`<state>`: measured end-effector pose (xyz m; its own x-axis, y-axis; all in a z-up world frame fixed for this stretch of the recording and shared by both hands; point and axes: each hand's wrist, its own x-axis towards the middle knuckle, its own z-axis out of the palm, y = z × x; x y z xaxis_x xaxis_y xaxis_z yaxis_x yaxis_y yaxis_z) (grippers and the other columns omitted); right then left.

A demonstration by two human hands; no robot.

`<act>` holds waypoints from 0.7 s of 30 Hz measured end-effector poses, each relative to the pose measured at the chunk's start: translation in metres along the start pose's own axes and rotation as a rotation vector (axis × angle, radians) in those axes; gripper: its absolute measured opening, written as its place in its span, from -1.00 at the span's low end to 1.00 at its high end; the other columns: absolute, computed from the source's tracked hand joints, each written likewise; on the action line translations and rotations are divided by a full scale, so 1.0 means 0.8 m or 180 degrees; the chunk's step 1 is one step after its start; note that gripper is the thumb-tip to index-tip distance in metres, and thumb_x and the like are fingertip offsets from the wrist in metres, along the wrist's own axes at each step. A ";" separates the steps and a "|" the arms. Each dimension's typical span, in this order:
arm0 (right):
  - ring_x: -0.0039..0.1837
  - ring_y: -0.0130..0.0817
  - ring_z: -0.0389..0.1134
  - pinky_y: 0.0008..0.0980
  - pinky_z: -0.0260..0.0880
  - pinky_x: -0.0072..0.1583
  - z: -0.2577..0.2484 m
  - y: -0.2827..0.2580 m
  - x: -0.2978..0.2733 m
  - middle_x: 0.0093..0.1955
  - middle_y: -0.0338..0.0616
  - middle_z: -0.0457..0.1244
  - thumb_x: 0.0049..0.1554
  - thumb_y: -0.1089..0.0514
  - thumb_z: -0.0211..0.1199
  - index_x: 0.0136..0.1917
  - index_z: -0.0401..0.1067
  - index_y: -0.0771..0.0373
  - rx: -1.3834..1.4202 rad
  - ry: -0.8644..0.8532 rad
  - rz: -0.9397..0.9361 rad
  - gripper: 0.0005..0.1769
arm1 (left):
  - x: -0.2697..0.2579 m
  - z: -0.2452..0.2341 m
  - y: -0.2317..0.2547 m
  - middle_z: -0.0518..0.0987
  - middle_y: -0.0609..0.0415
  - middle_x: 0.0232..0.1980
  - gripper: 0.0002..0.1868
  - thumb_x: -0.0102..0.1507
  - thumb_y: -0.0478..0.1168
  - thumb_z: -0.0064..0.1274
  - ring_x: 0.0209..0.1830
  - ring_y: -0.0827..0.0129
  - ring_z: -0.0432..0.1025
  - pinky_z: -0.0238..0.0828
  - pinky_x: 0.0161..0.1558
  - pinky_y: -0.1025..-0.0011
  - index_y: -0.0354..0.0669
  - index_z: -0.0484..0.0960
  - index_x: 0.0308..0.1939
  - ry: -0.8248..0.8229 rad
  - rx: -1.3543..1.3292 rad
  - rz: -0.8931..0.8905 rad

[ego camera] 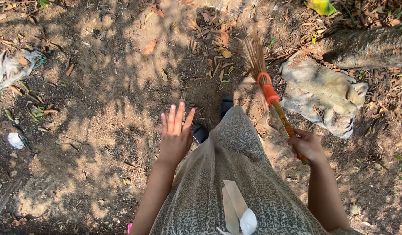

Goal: The person picks up a plastic bottle by hand and places it on a pile of discarded items before sweeping dried leaves and debris across a dirt ground using a broom.

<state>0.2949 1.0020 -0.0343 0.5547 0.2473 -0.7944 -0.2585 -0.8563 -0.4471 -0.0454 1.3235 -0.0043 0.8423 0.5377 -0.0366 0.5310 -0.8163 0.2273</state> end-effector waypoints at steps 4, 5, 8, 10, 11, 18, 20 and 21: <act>-0.48 -0.39 0.32 -0.38 0.32 -0.37 -0.033 -0.058 0.111 -0.42 -0.09 0.33 0.16 0.18 0.28 0.20 0.57 0.34 -0.0956 0.0341 -0.0536 -0.64 | 0.007 -0.004 0.005 -0.10 -0.14 0.64 -0.19 0.26 -0.13 -0.05 0.63 -0.09 -0.19 -0.35 0.52 -0.18 0.07 0.02 0.58 -0.0527 -0.0142 -0.0401; -0.46 -0.32 0.32 -0.29 0.31 -0.38 -0.039 -0.070 0.145 -0.42 -0.03 0.32 0.16 0.19 0.28 0.18 0.54 0.35 -0.1045 0.0399 -0.0428 -0.67 | 0.003 -0.007 0.006 -0.11 -0.15 0.64 -0.18 0.26 -0.13 -0.05 0.64 -0.09 -0.21 -0.36 0.51 -0.17 0.07 0.01 0.58 -0.0629 -0.0081 -0.0487; -0.43 -0.22 0.35 -0.19 0.36 -0.36 -0.049 -0.103 0.262 -0.39 0.07 0.33 0.12 0.26 0.25 0.09 0.49 0.44 -0.1241 0.0468 -0.0138 -0.72 | 0.000 -0.012 0.020 -0.12 -0.16 0.66 -0.16 0.25 -0.13 -0.03 0.65 -0.11 -0.24 -0.37 0.54 -0.15 0.09 0.01 0.59 -0.0668 -0.0030 -0.0854; -0.41 -0.19 0.38 -0.18 0.42 -0.34 -0.052 -0.118 0.333 -0.36 0.11 0.34 0.08 0.33 0.23 0.03 0.46 0.52 -0.1026 0.0205 0.0114 -0.75 | 0.010 -0.017 0.031 -0.11 -0.17 0.65 -0.15 0.23 -0.13 -0.01 0.65 -0.13 -0.24 -0.37 0.54 -0.16 0.09 0.02 0.58 -0.0601 -0.0034 -0.1120; -0.40 -0.17 0.40 -0.17 0.45 -0.34 -0.057 -0.130 0.359 -0.35 0.13 0.34 0.06 0.36 0.22 0.00 0.45 0.56 -0.0801 -0.0020 0.0274 -0.76 | 0.017 -0.021 0.038 -0.10 -0.18 0.65 -0.15 0.22 -0.13 0.00 0.64 -0.15 -0.24 -0.37 0.53 -0.17 0.07 0.03 0.57 -0.0595 -0.0059 -0.1251; -0.34 -0.13 0.39 -0.12 0.43 -0.28 -0.005 -0.176 0.437 -0.27 0.10 0.34 0.08 0.20 0.31 -0.01 0.39 0.53 -0.2159 -0.0646 0.0395 -0.67 | 0.100 -0.004 0.110 0.01 -0.17 0.63 -0.18 0.23 -0.15 0.05 0.64 -0.14 -0.16 -0.30 0.54 -0.23 0.04 0.12 0.56 -0.0206 0.0115 -0.1505; -0.35 -0.18 0.42 -0.18 0.45 -0.29 0.015 -0.181 0.427 -0.27 0.09 0.36 0.03 0.30 0.33 -0.02 0.40 0.53 -0.1985 -0.0817 0.0268 -0.71 | 0.126 0.000 0.133 0.00 -0.18 0.62 -0.16 0.21 -0.12 0.07 0.63 -0.16 -0.15 -0.29 0.53 -0.25 0.04 0.12 0.56 -0.0084 -0.0113 -0.1592; -0.34 -0.19 0.41 -0.18 0.44 -0.29 0.023 -0.182 0.418 -0.26 0.10 0.36 0.01 0.33 0.35 -0.02 0.39 0.53 -0.1655 -0.0986 0.0293 -0.70 | 0.140 0.001 0.141 0.00 -0.18 0.62 -0.15 0.20 -0.11 0.08 0.63 -0.17 -0.14 -0.28 0.53 -0.26 0.04 0.12 0.56 -0.0006 -0.0219 -0.1609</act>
<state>0.5034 1.2181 -0.2427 0.2725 0.2152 -0.9378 0.1688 -0.9702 -0.1736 0.1087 1.2912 0.0163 0.4818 0.8615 -0.1603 0.8650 -0.4383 0.2441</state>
